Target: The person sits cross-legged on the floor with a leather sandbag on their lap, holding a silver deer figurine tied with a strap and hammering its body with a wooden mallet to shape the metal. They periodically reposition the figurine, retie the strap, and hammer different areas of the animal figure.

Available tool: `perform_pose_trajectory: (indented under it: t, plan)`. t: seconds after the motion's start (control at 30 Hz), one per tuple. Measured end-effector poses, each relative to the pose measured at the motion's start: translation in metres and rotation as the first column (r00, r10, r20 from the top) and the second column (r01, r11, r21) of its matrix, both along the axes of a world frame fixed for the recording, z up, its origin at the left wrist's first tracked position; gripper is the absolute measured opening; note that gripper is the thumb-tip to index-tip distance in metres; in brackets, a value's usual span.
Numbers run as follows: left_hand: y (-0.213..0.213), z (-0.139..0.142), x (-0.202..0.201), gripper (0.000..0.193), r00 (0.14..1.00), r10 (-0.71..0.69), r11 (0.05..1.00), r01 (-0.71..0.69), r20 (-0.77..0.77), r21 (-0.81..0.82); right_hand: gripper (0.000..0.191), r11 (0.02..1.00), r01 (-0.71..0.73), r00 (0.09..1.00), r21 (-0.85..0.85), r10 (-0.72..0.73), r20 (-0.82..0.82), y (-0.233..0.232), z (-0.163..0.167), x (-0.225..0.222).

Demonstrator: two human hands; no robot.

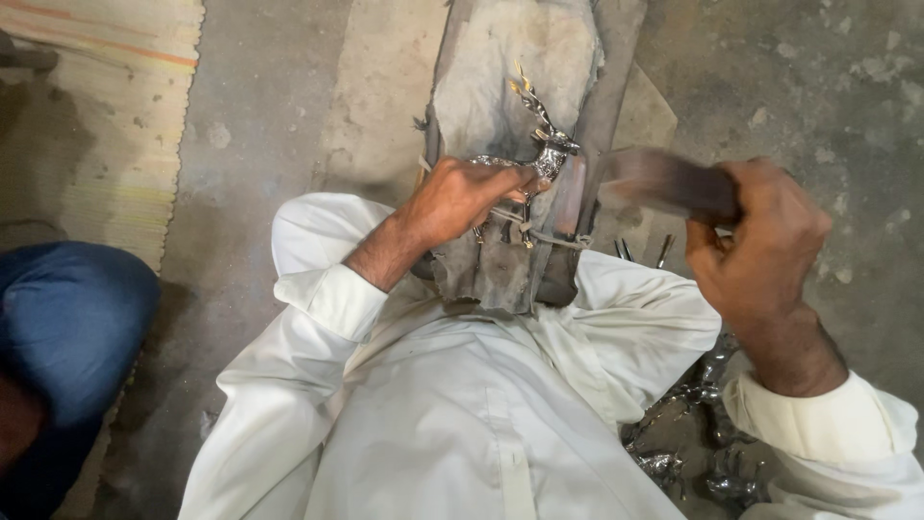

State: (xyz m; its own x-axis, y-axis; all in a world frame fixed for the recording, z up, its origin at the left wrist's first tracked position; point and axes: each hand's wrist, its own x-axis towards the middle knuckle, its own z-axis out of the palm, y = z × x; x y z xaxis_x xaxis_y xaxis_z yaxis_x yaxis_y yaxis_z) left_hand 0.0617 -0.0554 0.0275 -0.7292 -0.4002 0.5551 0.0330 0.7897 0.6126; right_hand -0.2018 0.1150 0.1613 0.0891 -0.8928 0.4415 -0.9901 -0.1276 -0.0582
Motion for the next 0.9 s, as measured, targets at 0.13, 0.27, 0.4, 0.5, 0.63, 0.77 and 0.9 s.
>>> perform_pose_trajectory:
  t: [0.13, 0.27, 0.4, 0.5, 0.63, 0.77, 0.9]
  plan:
    - [0.000, 0.002, 0.003, 0.043, 0.999, 0.035, 0.999, -0.034, 0.024, -0.038, 0.024, 1.000, 0.008, 0.984, -0.012, -0.010, -0.180, -0.002, 0.002, 0.004]
    - [0.001, 0.001, 0.005, 0.041, 0.999, -0.012, 1.000, 0.012, -0.038, 0.000, 0.022, 0.998, 0.028, 0.987, 0.057, -0.019, -0.159, -0.003, 0.001, 0.001]
    - [0.000, -0.001, 0.005, 0.040, 1.000, 0.017, 1.000, -0.017, -0.015, -0.007, 0.019, 0.996, 0.046, 0.998, 0.082, -0.042, -0.047, -0.004, 0.002, 0.001]
    - [0.000, -0.003, 0.006, 0.046, 0.998, 0.049, 0.999, -0.049, 0.029, -0.013, 0.026, 0.997, 0.064, 0.967, 0.046, -0.051, -0.250, -0.004, 0.005, 0.008]
    - [0.000, -0.007, 0.008, 0.047, 1.000, 0.012, 1.000, -0.012, -0.017, -0.011, 0.021, 0.999, 0.023, 0.994, 0.045, -0.018, -0.110, -0.008, 0.008, 0.010]
    - [0.001, -0.009, 0.010, 0.045, 0.998, 0.063, 0.997, -0.063, 0.005, -0.051, 0.027, 0.999, 0.011, 0.988, 0.045, -0.004, -0.154, -0.007, 0.003, 0.004]
    - [0.002, -0.009, 0.008, 0.046, 0.999, 0.022, 1.000, -0.022, -0.035, 0.000, 0.023, 0.998, 0.006, 0.999, 0.057, -0.004, -0.044, -0.005, 0.000, -0.002]
